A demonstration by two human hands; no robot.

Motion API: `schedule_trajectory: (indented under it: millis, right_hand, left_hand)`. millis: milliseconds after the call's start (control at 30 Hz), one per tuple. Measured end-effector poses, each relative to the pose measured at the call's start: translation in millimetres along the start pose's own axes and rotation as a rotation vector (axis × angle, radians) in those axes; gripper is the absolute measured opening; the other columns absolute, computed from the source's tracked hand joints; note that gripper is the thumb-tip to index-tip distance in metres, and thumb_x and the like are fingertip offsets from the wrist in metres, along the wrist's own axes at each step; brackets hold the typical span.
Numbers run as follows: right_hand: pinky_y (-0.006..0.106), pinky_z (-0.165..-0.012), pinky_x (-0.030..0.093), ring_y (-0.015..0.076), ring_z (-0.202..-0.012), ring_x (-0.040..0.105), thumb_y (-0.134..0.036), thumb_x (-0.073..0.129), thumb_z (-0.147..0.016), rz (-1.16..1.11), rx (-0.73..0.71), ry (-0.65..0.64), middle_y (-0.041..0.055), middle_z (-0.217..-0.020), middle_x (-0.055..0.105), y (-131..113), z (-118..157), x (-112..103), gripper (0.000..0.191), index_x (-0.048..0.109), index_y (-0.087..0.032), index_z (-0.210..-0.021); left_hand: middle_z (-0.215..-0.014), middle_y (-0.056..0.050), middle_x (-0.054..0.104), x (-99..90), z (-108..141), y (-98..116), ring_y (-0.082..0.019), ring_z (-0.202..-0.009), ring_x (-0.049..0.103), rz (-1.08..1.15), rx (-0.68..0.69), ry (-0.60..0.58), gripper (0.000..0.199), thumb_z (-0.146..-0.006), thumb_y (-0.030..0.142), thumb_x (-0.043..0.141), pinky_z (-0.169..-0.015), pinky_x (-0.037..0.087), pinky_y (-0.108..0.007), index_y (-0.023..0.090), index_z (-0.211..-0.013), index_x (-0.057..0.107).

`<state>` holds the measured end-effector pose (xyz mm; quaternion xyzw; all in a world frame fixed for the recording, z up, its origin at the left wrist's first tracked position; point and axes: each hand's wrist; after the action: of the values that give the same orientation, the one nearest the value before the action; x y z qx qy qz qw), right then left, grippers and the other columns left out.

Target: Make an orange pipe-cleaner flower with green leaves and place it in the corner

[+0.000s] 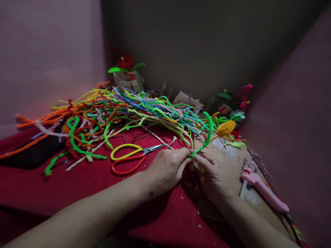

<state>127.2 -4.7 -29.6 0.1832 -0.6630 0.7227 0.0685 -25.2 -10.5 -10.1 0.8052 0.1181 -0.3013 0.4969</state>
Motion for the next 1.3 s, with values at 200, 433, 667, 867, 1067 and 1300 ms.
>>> schedule_trajectory:
  millis: [200,433,667,867,1067,1300]
  right_hand:
    - [0.027,-0.062,0.041,0.0125,-0.060,0.051,-0.026,0.070,-0.070,-0.034,0.010,-0.027,-0.0014,-0.061,0.059,-1.7,2.5,3.3,0.010,0.071,-0.019,-0.076]
    - [0.034,-0.086,0.043,0.0206,-0.091,0.057,-0.028,0.069,-0.070,-0.054,-0.034,-0.076,0.0034,-0.092,0.068,-2.6,4.9,2.6,0.010,0.073,-0.022,-0.078]
    - [0.031,-0.075,0.046,0.0149,-0.067,0.057,-0.025,0.072,-0.065,-0.039,-0.007,-0.046,0.0019,-0.077,0.068,-6.0,4.1,4.5,0.015,0.074,-0.022,-0.080]
    - [0.031,-0.069,0.046,0.0151,-0.063,0.059,-0.023,0.073,-0.066,-0.095,0.047,-0.065,0.0004,-0.066,0.067,-4.4,1.7,3.6,0.021,0.073,-0.024,-0.087]
    - [0.029,-0.062,0.046,0.0151,-0.064,0.058,-0.022,0.074,-0.062,-0.112,0.028,0.028,0.0034,-0.079,0.070,-1.0,-1.6,2.2,0.011,0.072,-0.020,-0.073]
    - [0.026,-0.057,0.043,0.0142,-0.061,0.058,-0.026,0.072,-0.067,-0.038,0.015,0.030,0.0013,-0.072,0.069,1.8,-1.2,0.4,0.016,0.072,-0.021,-0.082]
  left_hand:
    - [-0.053,0.004,0.051,-5.7,-4.5,11.3,-0.005,-0.040,0.043,0.599,-0.327,-0.101,0.016,-0.082,0.018,0.047,-0.042,0.036,-0.017,0.015,-0.069,0.056]
    - [-0.054,0.006,0.050,-7.0,-5.7,-0.4,0.000,-0.031,0.037,1.068,-0.435,-0.237,0.016,-0.080,0.027,0.056,-0.031,0.022,-0.012,0.012,-0.074,0.057]
    - [-0.053,0.008,0.046,-7.4,-5.3,-1.2,0.000,-0.028,0.026,1.252,-0.460,-0.327,0.012,-0.080,0.025,0.057,-0.028,0.029,-0.013,0.013,-0.080,0.056]
    - [-0.057,0.008,0.044,-11.0,-6.2,-2.7,0.001,-0.030,0.023,1.273,-0.491,-0.433,0.012,-0.082,0.025,0.054,-0.027,0.028,-0.012,0.014,-0.081,0.055]
    - [-0.056,0.005,0.048,-5.9,-2.3,8.7,-0.004,-0.037,0.041,0.591,-0.271,-0.176,0.022,-0.087,0.028,0.042,-0.037,0.033,-0.016,0.016,-0.073,0.053]
    - [-0.078,-0.006,0.063,5.3,7.8,1.1,-0.016,-0.071,0.058,-0.201,0.132,0.068,0.018,-0.089,0.024,0.042,-0.065,0.042,-0.027,0.016,-0.089,0.058]
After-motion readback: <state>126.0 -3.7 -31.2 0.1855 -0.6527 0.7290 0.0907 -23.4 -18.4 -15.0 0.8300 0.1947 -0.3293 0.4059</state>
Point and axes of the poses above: each hand's wrist, its own z-axis away from the middle knuckle, its own x-axis out of the palm, y = z × x
